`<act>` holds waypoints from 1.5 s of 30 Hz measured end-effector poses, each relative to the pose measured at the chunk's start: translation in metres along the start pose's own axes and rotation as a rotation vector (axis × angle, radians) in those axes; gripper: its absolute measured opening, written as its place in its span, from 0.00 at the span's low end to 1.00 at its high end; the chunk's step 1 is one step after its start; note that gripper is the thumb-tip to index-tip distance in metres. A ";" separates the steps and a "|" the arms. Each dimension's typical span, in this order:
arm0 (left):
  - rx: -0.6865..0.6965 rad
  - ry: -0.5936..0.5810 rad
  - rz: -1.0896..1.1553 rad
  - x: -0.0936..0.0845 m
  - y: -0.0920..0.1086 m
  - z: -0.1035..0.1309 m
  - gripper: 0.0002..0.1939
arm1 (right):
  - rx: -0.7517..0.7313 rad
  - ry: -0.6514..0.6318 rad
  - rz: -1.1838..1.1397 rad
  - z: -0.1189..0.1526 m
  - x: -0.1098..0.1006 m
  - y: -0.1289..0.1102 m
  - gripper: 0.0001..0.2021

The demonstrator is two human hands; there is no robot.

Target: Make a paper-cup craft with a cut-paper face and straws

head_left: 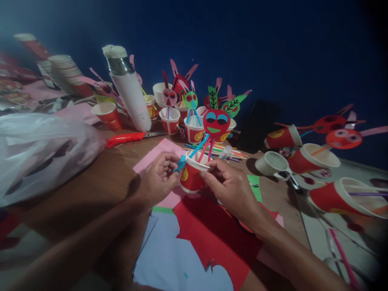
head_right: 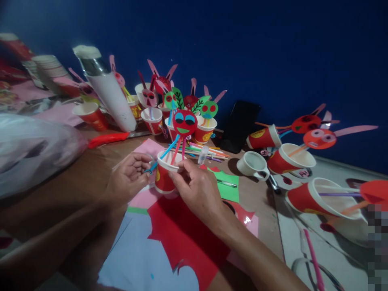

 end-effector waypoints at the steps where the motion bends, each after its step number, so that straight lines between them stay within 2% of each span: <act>1: 0.000 0.003 0.006 0.000 0.000 0.000 0.16 | -0.009 0.007 0.011 0.000 -0.001 -0.001 0.08; 9: 0.051 0.027 -0.002 0.002 0.004 0.003 0.17 | -0.062 0.057 0.096 0.001 -0.002 -0.002 0.06; 17: 0.081 -0.016 -0.019 0.002 0.002 0.003 0.17 | -0.078 0.068 0.126 0.002 -0.004 -0.004 0.07; 27: 0.052 -0.009 0.052 0.002 0.003 0.006 0.20 | -0.143 0.092 0.184 0.002 -0.007 -0.008 0.11; 30: 0.061 -0.015 0.088 0.003 0.003 0.007 0.20 | -0.241 0.138 0.280 0.004 -0.012 -0.014 0.10; 36: 0.052 -0.032 0.148 0.005 0.001 0.009 0.21 | -0.649 0.281 0.608 0.015 -0.008 -0.050 0.08; 40: 0.103 -0.062 0.104 0.005 0.000 0.010 0.22 | -0.793 0.208 0.784 0.010 0.009 -0.066 0.08; 45: 0.076 -0.049 0.068 0.003 0.000 0.012 0.23 | -0.818 0.052 0.944 -0.003 0.025 -0.064 0.08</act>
Point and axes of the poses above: each hand's wrist, its own z-axis away from the middle knuckle, its own x-axis out of the palm, y = z × x, the point moved 4 cm from there along -z, towards the middle knuckle, and after that the axes turned 8 degrees about -z, right-handed, at the moved point
